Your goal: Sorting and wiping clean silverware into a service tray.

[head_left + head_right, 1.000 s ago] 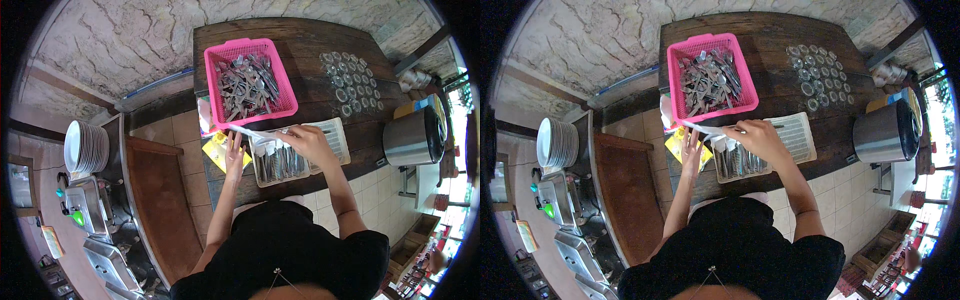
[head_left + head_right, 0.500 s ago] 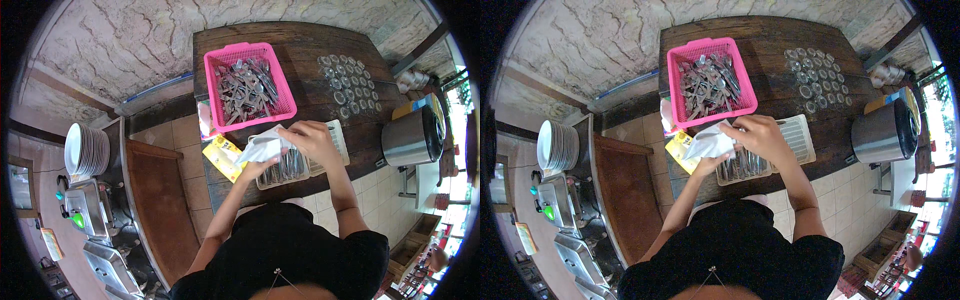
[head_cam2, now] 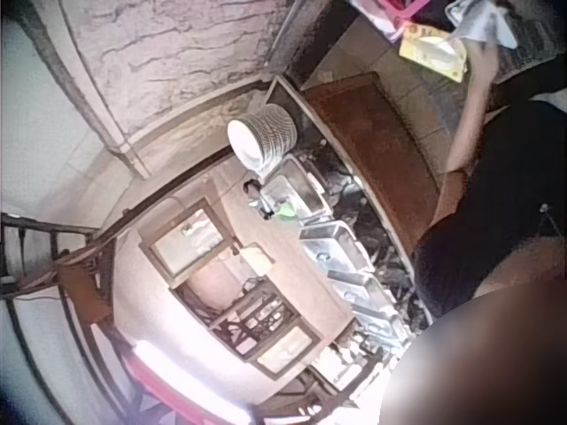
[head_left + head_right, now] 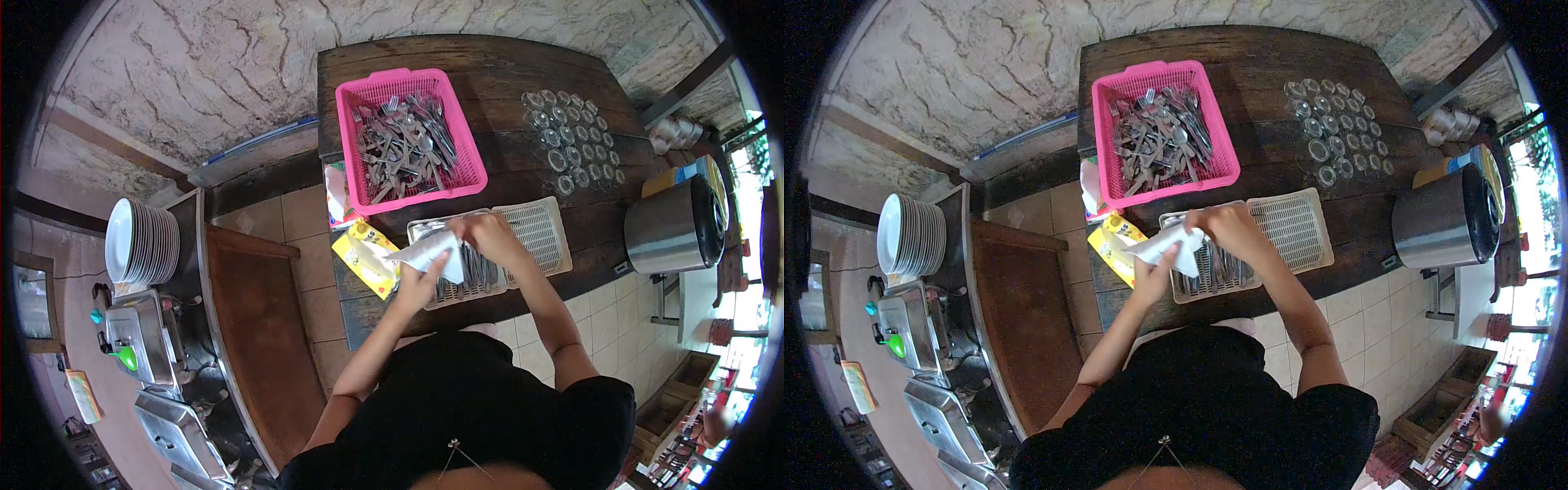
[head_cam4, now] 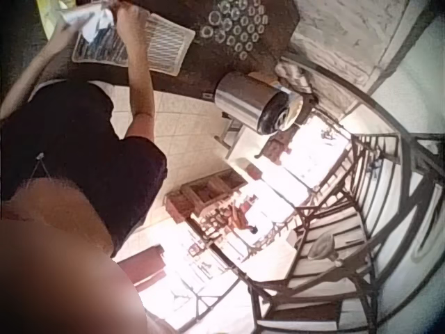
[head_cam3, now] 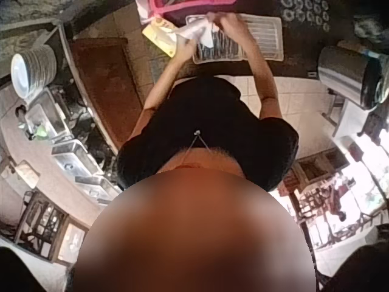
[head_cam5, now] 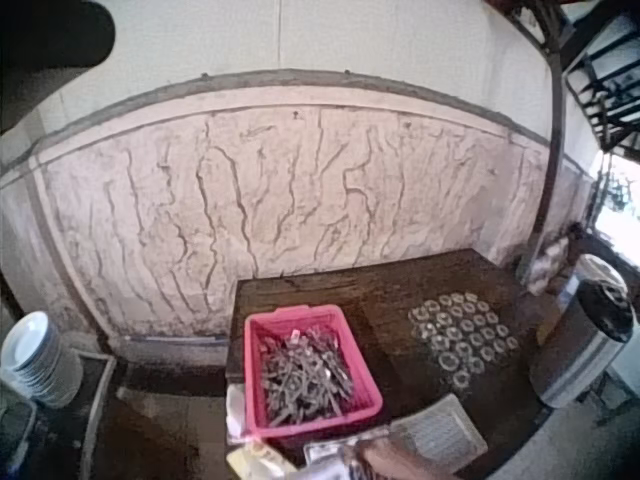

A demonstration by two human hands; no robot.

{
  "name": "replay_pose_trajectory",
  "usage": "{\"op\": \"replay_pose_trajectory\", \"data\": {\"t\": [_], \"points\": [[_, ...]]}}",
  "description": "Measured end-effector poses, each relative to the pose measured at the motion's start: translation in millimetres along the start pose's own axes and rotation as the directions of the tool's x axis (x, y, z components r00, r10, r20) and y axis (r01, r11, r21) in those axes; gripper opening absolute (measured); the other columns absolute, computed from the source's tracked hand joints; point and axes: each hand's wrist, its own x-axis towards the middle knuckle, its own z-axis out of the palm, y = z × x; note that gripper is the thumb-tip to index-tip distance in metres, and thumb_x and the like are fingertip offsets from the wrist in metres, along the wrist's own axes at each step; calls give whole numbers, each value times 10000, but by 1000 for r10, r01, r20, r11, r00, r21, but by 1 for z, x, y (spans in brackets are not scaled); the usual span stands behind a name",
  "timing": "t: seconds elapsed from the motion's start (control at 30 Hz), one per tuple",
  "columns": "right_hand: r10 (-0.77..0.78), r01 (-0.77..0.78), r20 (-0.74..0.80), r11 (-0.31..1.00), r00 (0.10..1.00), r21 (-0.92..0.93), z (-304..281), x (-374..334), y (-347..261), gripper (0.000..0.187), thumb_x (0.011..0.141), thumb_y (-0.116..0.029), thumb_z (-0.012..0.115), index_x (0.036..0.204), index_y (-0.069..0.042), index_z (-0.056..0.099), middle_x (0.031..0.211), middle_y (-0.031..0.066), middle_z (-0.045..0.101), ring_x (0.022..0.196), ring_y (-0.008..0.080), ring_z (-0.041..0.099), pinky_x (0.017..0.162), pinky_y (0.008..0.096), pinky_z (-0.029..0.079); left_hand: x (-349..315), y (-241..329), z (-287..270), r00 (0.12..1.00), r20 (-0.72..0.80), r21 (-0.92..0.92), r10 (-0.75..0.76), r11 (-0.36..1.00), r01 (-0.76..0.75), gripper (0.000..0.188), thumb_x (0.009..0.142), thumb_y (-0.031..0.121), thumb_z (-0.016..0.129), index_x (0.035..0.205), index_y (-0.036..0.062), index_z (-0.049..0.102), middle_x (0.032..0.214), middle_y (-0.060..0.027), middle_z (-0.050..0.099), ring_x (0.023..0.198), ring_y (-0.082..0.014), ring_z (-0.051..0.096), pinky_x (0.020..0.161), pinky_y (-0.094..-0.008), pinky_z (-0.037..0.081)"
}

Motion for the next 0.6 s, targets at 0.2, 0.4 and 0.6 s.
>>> {"op": "replay_pose_trajectory", "data": {"t": [0.2, 0.4, 0.6], "points": [[-64, 65, 85, 998, 994, -9, 21, -13, -8, 115, 728, -104, 486, 827, -46, 493, 631, 103, 550, 562, 260, 556, 494, 352, 437, 24, -1, -18, 936, -89, -420, -340, 865, 274, 329, 851, 191, 387, 1045, -54, 487, 1026, -105, 531, 923, -141, 503, 793, -242, 387], [-31, 23, 151, 998, 988, 59, 18, -17, -16, 163, 754, -187, 499, 822, -41, 472, 656, 120, 547, 582, 290, 543, 519, 374, 423, 31, -22, -19, 925, -51, -541, -375, 789, 290, 348, 858, 214, 370, 1053, -54, 477, 1064, -101, 507, 943, -151, 493, 815, -254, 378], [148, -154, 106, 987, 983, 54, 25, -24, -7, 203, 747, -236, 536, 811, -55, 470, 630, 123, 545, 588, 291, 542, 520, 375, 408, 29, -22, -43, 952, -204, -169, -227, 966, 194, 361, 860, 272, 348, 1060, 3, 482, 1156, -116, 431, 1083, -199, 380, 917, -303, 261]]}}
